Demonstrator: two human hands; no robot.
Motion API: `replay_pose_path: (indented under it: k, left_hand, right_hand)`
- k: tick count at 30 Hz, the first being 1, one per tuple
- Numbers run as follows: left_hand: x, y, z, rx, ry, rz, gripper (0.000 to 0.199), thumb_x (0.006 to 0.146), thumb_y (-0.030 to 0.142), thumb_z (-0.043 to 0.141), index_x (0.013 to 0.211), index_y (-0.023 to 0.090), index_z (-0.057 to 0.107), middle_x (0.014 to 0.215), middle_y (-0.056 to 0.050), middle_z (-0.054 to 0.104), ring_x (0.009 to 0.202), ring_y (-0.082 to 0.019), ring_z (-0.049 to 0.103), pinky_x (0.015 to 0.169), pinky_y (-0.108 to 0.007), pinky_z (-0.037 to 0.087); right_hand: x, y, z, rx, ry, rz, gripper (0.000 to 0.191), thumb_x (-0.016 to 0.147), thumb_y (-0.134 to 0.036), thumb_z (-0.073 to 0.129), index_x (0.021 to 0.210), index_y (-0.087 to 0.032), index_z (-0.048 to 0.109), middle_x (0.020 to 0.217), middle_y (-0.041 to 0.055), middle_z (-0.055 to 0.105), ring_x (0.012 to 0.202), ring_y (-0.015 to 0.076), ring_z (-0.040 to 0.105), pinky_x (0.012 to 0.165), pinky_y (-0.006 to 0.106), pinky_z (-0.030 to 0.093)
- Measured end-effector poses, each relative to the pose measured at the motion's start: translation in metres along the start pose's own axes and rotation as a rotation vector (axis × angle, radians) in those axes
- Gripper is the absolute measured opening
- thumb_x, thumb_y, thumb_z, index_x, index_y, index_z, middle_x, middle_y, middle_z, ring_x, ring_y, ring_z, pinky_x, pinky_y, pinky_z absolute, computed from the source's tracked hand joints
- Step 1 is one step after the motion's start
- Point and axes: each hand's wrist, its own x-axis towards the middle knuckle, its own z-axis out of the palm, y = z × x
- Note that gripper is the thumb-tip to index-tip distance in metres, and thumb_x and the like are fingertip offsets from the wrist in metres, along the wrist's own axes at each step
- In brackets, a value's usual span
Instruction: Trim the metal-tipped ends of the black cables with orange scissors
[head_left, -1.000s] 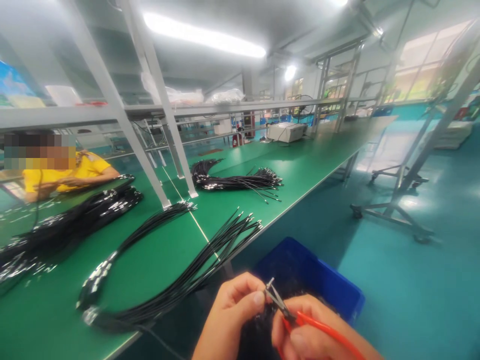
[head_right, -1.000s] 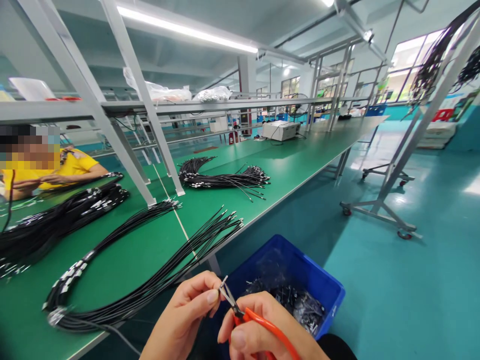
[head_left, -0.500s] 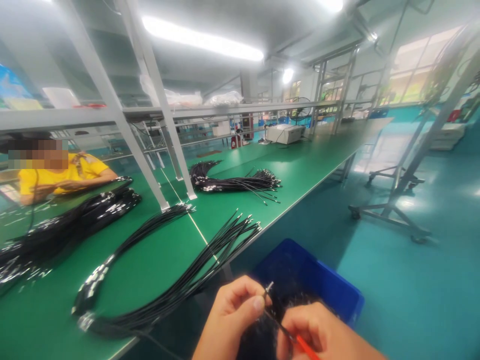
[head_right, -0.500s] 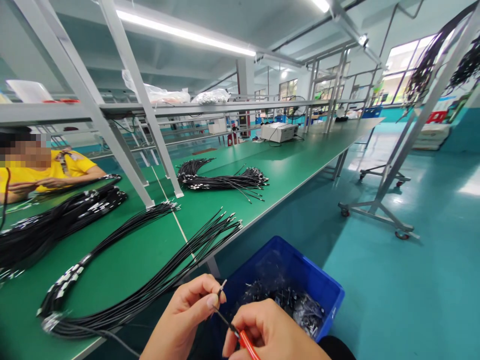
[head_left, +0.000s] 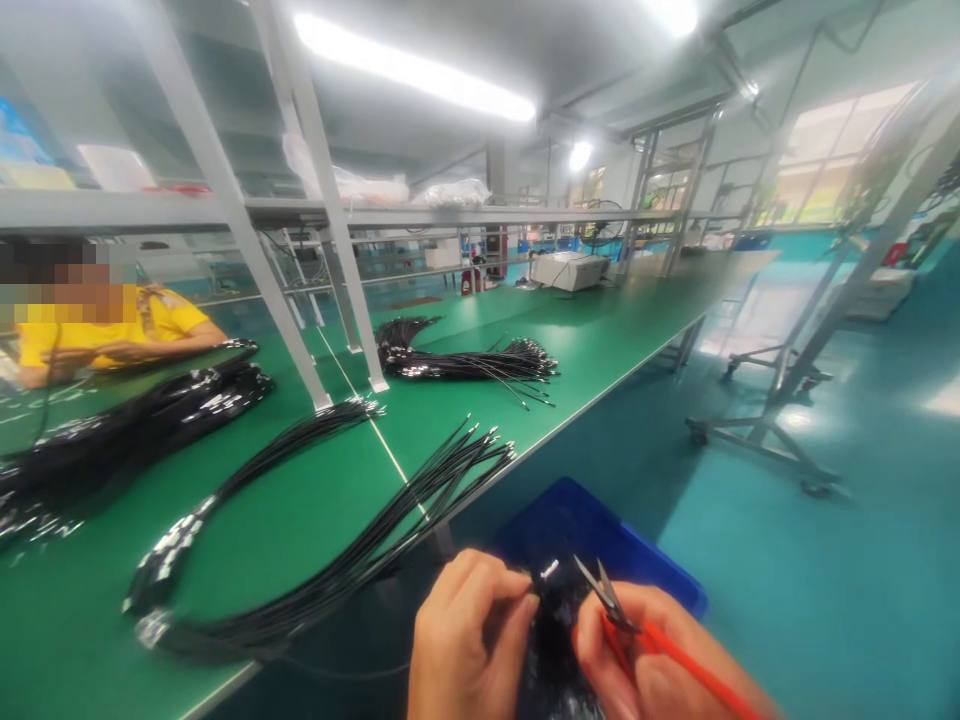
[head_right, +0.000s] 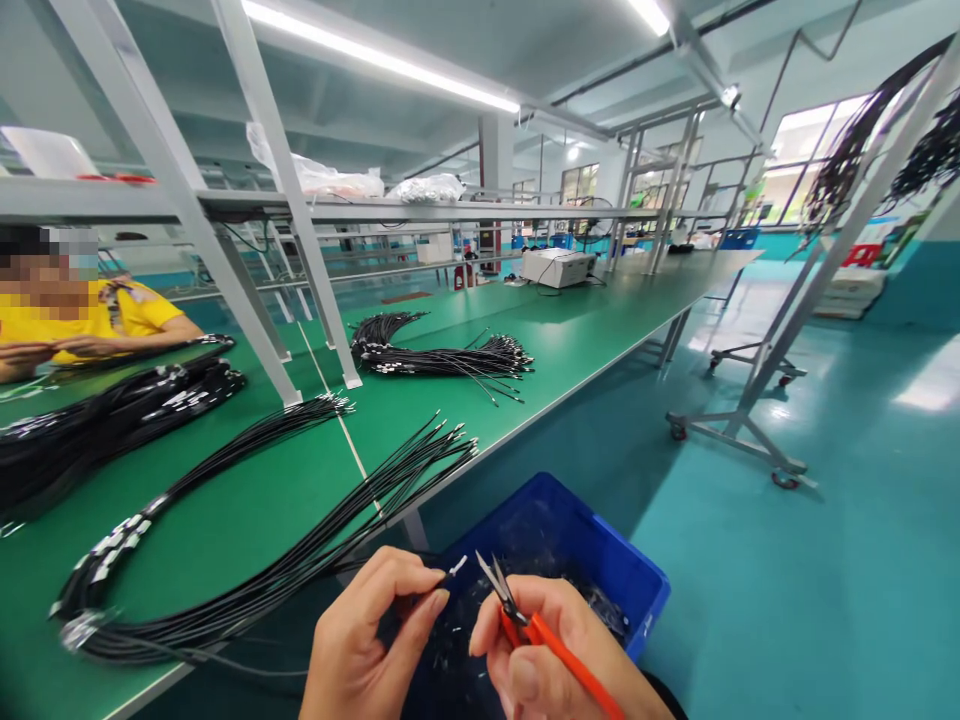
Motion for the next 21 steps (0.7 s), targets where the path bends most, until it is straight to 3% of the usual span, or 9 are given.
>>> replay_pose_path:
  k: [2,4,7,8,10,12,14,17,21]
  left_hand:
    - [-0.005,0.002,0.008,0.063,-0.109,-0.021,0.012,0.081,0.013,0.057,0.075,0.02,0.064,0.07,-0.001,0.061,0.063,-0.014,0.058,0.058,-0.023,0.044]
    - [-0.013,0.003,0.017,0.159,-0.308,-0.031,0.011,0.075,0.009,0.063,0.071,0.02,0.065,0.069,0.0,0.064,0.065,-0.015,0.061,0.059,-0.022,0.044]
    - [-0.021,-0.007,0.021,0.355,-0.535,-0.026,0.014,0.064,0.016,0.077,0.067,0.025,0.068,0.066,0.006,0.067,0.06,-0.012,0.063,0.055,-0.019,0.043]
    - [-0.02,-0.014,0.017,0.443,-0.524,-0.051,0.013,0.064,0.018,0.078,0.068,0.026,0.068,0.067,0.007,0.067,0.061,-0.012,0.063,0.055,-0.019,0.044]
    - [-0.016,-0.031,0.0,0.629,-0.395,-0.141,0.007,0.073,0.018,0.07,0.075,0.025,0.068,0.076,0.002,0.068,0.071,-0.016,0.063,0.064,-0.024,0.046]
    - [-0.007,-0.048,-0.025,0.794,-0.231,-0.232,0.012,0.082,0.012,0.055,0.083,0.019,0.066,0.087,-0.008,0.066,0.083,-0.025,0.06,0.073,-0.035,0.044]
    - [0.0,-0.063,-0.049,0.898,-0.152,-0.286,0.014,0.082,0.01,0.052,0.085,0.016,0.064,0.088,-0.012,0.063,0.087,-0.03,0.057,0.075,-0.041,0.041]
    - [0.005,-0.075,-0.075,0.916,-0.15,-0.317,0.013,0.08,0.01,0.052,0.075,0.019,0.061,0.079,-0.008,0.06,0.084,-0.029,0.055,0.074,-0.039,0.04]
    - [0.011,-0.079,-0.095,0.773,-0.2,-0.373,0.014,0.082,0.023,0.053,0.068,0.022,0.056,0.068,-0.001,0.059,0.069,-0.022,0.056,0.062,-0.031,0.039]
  right_hand:
    - [0.002,-0.003,0.002,0.06,0.062,-0.059,0.039,0.065,-0.051,0.077,0.083,-0.018,0.069,0.061,0.0011,0.052,0.054,0.0138,0.04,0.051,0.027,0.033]
    - [0.005,-0.007,0.002,0.128,0.145,-0.124,0.027,0.071,-0.046,0.074,0.077,-0.021,0.068,0.06,-0.0009,0.049,0.053,0.0126,0.037,0.051,0.026,0.034]
    - [0.011,-0.01,-0.005,0.201,0.284,-0.197,0.02,0.07,-0.04,0.074,0.067,-0.022,0.068,0.054,-0.0019,0.046,0.049,0.0114,0.035,0.049,0.024,0.037]
    - [0.013,-0.01,-0.009,0.216,0.325,-0.2,0.019,0.067,-0.039,0.076,0.066,-0.021,0.069,0.053,-0.0014,0.047,0.049,0.0112,0.036,0.048,0.024,0.037]
    - [0.016,-0.01,-0.015,0.24,0.385,-0.185,0.022,0.059,-0.038,0.081,0.068,-0.02,0.072,0.051,-0.0006,0.047,0.046,0.011,0.037,0.044,0.024,0.037]
    - [0.017,-0.009,-0.017,0.254,0.403,-0.183,0.023,0.058,-0.038,0.081,0.07,-0.02,0.073,0.051,-0.0006,0.048,0.045,0.0101,0.037,0.042,0.024,0.036]
    - [0.017,-0.01,-0.015,0.255,0.397,-0.201,0.023,0.061,-0.038,0.08,0.072,-0.019,0.073,0.051,-0.0011,0.047,0.044,0.0092,0.034,0.041,0.024,0.034]
    - [0.018,-0.014,-0.005,0.253,0.377,-0.235,0.023,0.063,-0.038,0.079,0.074,-0.019,0.073,0.051,-0.0015,0.048,0.044,0.0092,0.034,0.041,0.024,0.032]
    - [0.021,-0.02,0.005,0.25,0.365,-0.238,0.022,0.062,-0.036,0.08,0.073,-0.018,0.073,0.05,-0.0021,0.049,0.044,0.0095,0.036,0.042,0.024,0.03]
